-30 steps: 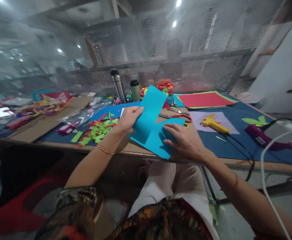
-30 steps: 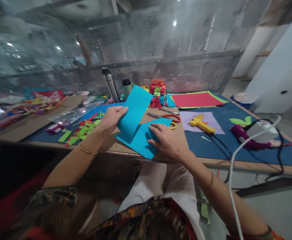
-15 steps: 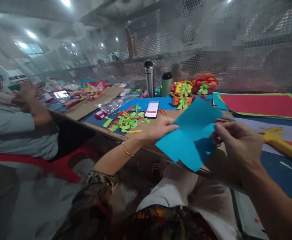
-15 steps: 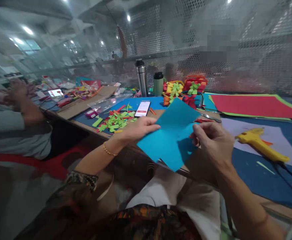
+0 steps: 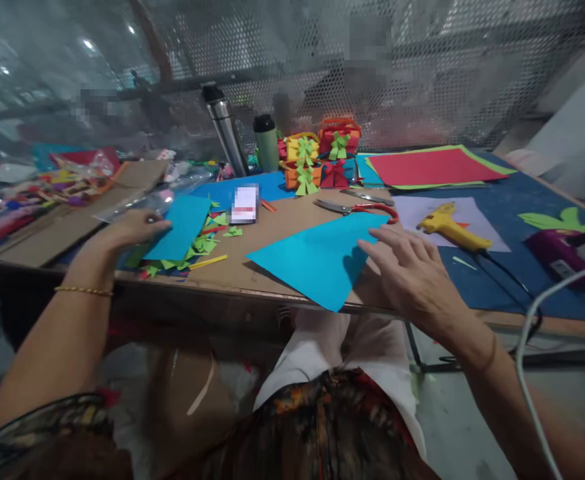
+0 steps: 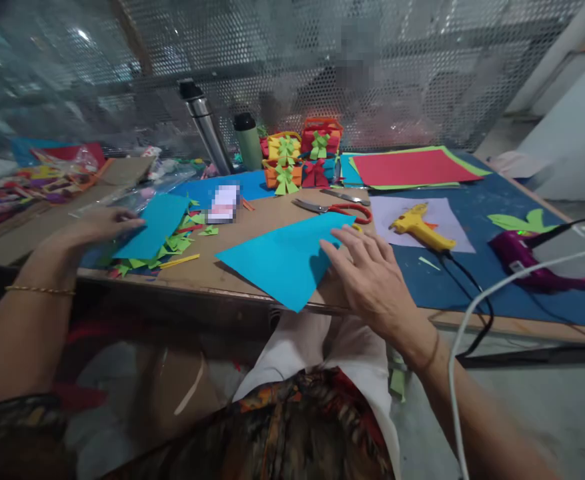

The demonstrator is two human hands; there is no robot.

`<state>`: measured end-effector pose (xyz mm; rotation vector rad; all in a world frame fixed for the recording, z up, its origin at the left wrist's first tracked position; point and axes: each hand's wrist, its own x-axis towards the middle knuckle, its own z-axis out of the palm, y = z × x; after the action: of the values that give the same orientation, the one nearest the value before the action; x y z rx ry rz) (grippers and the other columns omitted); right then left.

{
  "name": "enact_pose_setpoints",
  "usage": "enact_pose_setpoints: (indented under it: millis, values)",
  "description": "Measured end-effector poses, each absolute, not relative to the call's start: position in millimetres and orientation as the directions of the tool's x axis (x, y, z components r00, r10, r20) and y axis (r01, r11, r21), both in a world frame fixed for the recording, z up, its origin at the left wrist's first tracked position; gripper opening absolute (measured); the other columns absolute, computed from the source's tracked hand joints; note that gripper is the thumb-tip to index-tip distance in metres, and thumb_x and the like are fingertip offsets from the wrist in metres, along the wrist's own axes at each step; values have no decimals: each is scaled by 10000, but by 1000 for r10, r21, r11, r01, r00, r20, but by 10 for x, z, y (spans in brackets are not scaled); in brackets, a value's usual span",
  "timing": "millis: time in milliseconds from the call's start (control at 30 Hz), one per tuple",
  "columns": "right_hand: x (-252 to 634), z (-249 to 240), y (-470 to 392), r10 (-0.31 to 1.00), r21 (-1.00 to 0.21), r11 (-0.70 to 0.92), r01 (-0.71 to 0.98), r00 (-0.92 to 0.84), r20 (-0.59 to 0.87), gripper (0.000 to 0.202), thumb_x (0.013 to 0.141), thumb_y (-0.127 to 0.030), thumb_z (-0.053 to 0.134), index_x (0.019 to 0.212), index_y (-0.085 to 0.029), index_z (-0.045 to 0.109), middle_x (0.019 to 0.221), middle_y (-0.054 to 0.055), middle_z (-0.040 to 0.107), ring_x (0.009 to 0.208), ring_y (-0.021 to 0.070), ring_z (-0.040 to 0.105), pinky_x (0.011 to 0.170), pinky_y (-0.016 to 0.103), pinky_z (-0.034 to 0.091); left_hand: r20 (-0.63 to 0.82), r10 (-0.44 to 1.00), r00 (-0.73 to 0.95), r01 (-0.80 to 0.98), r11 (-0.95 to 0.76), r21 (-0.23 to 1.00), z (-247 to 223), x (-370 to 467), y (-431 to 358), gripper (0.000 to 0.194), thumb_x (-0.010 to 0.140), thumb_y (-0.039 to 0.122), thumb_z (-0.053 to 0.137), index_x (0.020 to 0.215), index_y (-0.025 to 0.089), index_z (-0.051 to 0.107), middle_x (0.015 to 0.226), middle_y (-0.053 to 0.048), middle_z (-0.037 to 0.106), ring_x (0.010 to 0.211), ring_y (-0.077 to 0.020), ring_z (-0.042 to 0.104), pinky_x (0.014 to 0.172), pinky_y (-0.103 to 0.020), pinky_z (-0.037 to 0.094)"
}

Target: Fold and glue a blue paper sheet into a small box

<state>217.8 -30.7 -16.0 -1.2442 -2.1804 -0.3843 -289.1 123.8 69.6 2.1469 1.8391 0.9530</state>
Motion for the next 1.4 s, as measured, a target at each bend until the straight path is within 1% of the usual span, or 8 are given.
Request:
enact_pose_setpoints:
  millis: [100, 267, 433, 633, 933, 1100, 1267, 1400]
  values:
    - [2153, -115, -135, 692, -1, 496, 868, -395, 604, 450, 977, -197, 506, 1412, -271, 593, 1592, 127, 497, 1522, 360, 368, 1207, 645, 300, 379, 916, 130, 900, -269, 342, 681, -2540, 1093, 529, 652, 675, 789, 924, 235, 683, 1041, -127, 723, 1264, -454, 566, 1109, -638, 365]
    - [2056, 106, 235, 638, -108, 621, 776, -420, 646, 260, 1000, -321, 500, 957, -236, 742, 1272, 121, 723, 1289, 325, 594, 1128, 562, 405, 180, 707, 684, 708, -703, 72, 638, -1451, 482, 989, 744, 804, 688, 1529, 237, 487, 1670, -141, 383, 1540, -385, 341, 1244, -531, 300]
    - [2112, 275, 311, 744, -421, 561, 713, -210, 635, 322, 989, -490, 522, 905, -250, 719, 831, 51, 726, 811, 247, 674, 771, 399, 530, 514, 688, 512, 693, -684, 225, 620, -814, 251, 387, 926, 493, 657, 1133, 173, 720, 1160, -109, 741, 1144, -300, 656, 1063, -437, 471]
    - [2127, 243, 274, 749, -597, 520, 611, 10, 663, 292, 967, -507, 556, 999, -265, 717, 910, 46, 749, 837, 249, 689, 750, 383, 542, 367, 862, 348, 470, -500, 727, 676, -665, 605, 328, 881, 396, 660, 647, 186, 565, 638, 12, 549, 593, -129, 473, 529, -252, 366]
    - [2190, -5, -66, 627, -72, 405, 911, -219, 748, 396, 990, -233, 440, 1338, -161, 615, 1264, 188, 664, 1112, 357, 601, 941, 532, 494, 206, 939, 274, 639, -338, 691, 293, -783, 958, 166, 817, 324, 644, 726, 185, 629, 721, -35, 662, 676, -191, 591, 584, -260, 445]
    - [2343, -21, 308, 814, -13, 276, 961, -227, 535, 374, 986, -213, 400, 1240, -124, 661, 1131, 207, 684, 1021, 338, 610, 869, 465, 490, 185, 965, 187, 773, -261, 578, 163, -1029, 884, 364, 790, 364, 712, 1091, 159, 698, 1110, -181, 747, 1002, -350, 684, 806, -401, 540]
    - [2313, -50, 965, 904, 58, 272, 961, -275, 327, 266, 961, -256, 515, 1044, -123, 729, 969, 191, 734, 926, 295, 628, 821, 395, 459, 227, 947, 228, 928, -282, 245, 190, -988, 666, 764, 927, 389, 612, 1597, 132, 348, 1383, -267, 633, 1182, -442, 658, 955, -571, 529]
    - [2302, -91, 1205, 902, 78, 301, 950, -310, 301, 338, 957, -280, 504, 1161, -116, 718, 1047, 202, 737, 983, 298, 619, 856, 403, 432, 332, 797, 504, 844, -536, 6, 212, -1007, 575, 549, 962, 338, 603, 1488, 188, 565, 1598, -227, 459, 1438, -433, 480, 1148, -605, 418]
